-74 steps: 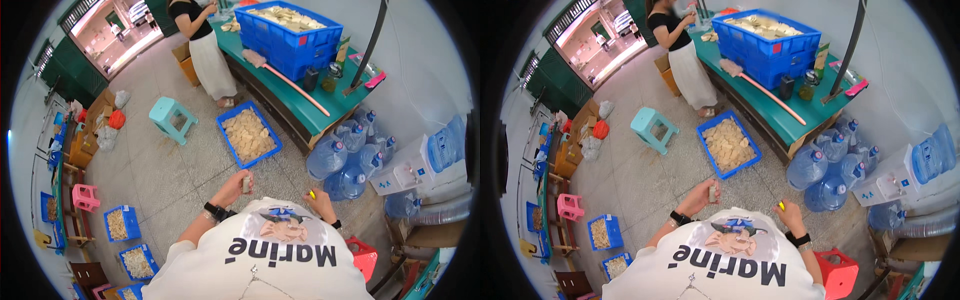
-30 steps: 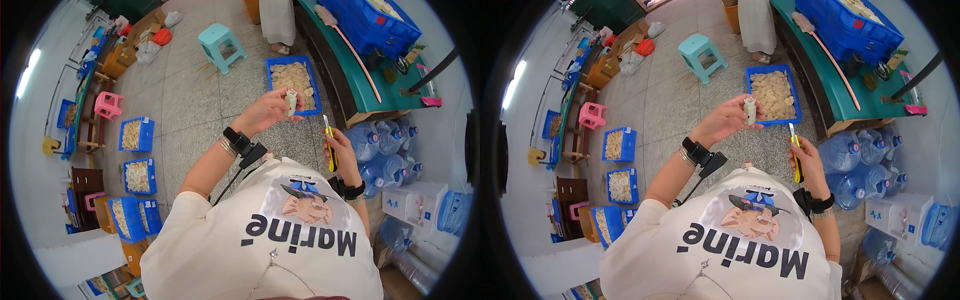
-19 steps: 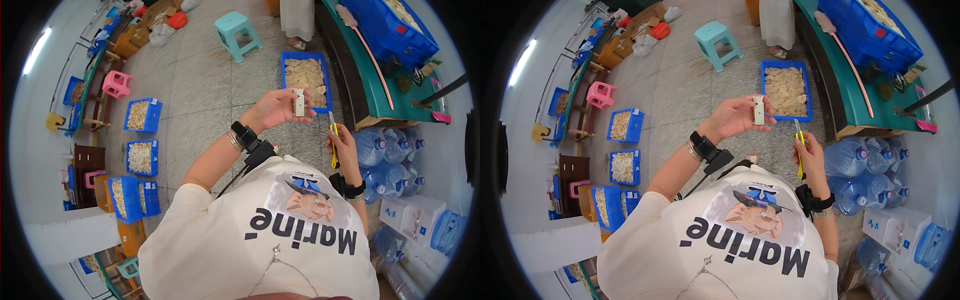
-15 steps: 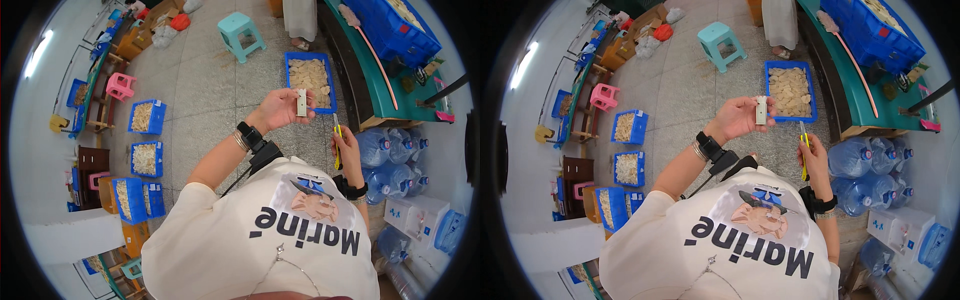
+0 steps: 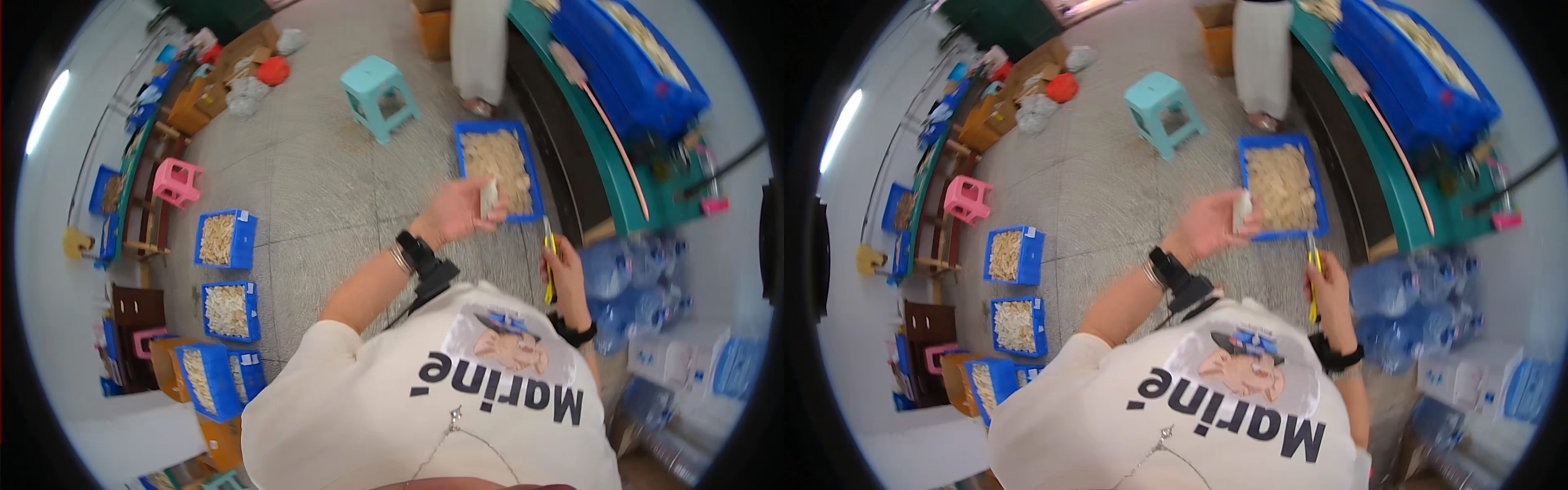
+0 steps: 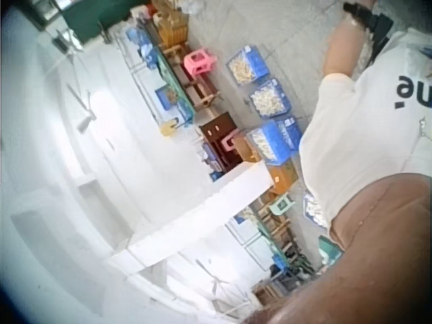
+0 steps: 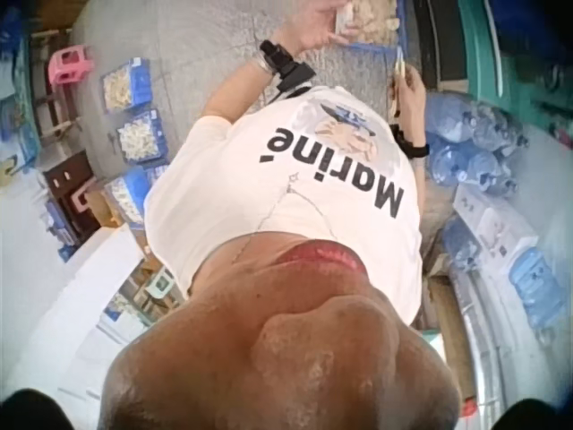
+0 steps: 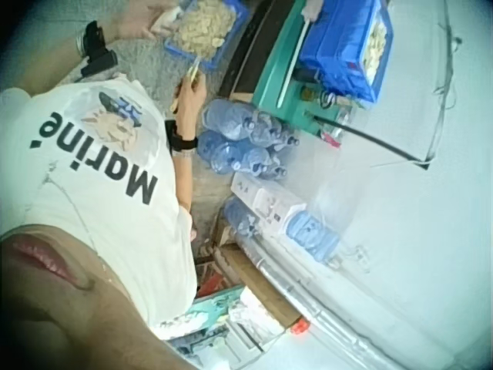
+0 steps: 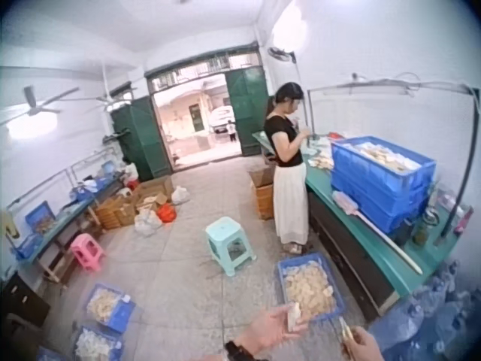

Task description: The person trims small white plastic pieces using yellow-handled scissors and places them into a blue bin. The person also moves a plastic bag and handles flat white pieces in a separate bin while another person works nearby.

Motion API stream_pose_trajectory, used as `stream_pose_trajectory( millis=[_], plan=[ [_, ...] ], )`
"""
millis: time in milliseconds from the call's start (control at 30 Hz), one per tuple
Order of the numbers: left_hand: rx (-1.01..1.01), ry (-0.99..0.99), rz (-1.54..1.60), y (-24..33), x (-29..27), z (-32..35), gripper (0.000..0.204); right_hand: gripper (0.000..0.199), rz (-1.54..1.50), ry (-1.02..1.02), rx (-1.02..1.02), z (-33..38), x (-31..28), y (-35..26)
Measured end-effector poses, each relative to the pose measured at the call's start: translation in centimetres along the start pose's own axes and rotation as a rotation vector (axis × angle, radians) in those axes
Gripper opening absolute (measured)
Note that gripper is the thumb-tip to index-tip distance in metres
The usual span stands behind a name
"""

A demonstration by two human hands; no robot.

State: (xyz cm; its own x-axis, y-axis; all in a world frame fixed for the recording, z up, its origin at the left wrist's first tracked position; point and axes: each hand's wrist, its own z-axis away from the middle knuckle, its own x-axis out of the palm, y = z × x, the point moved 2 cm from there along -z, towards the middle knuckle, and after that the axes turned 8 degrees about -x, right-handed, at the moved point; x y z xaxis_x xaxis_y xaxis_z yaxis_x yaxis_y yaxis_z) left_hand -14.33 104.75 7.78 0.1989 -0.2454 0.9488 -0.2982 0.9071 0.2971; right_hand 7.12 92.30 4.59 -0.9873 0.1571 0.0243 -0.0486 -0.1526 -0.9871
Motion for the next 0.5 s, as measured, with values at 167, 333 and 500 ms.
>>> stream_pose_trajectory(
  millis=[167, 333, 500],
  plan=[
    [0.062, 0.133, -0.199, 5.7, -3.0, 6.8, 0.03, 0.009, 0.062, -0.147, 0.049, -6.0, 8.1, -1.0],
    [0.24, 0.415, -0.396, 9.0, -6.8, 15.5, 0.026, 0.009, 0.125, -0.267, 0.139, -11.9, 15.4, -0.4],
    [0.356, 0.514, -0.269, 11.6, -9.4, 21.1, 0.021, 0.014, 0.076, -0.394, 0.177, -16.5, 21.2, -0.5]
  ],
)
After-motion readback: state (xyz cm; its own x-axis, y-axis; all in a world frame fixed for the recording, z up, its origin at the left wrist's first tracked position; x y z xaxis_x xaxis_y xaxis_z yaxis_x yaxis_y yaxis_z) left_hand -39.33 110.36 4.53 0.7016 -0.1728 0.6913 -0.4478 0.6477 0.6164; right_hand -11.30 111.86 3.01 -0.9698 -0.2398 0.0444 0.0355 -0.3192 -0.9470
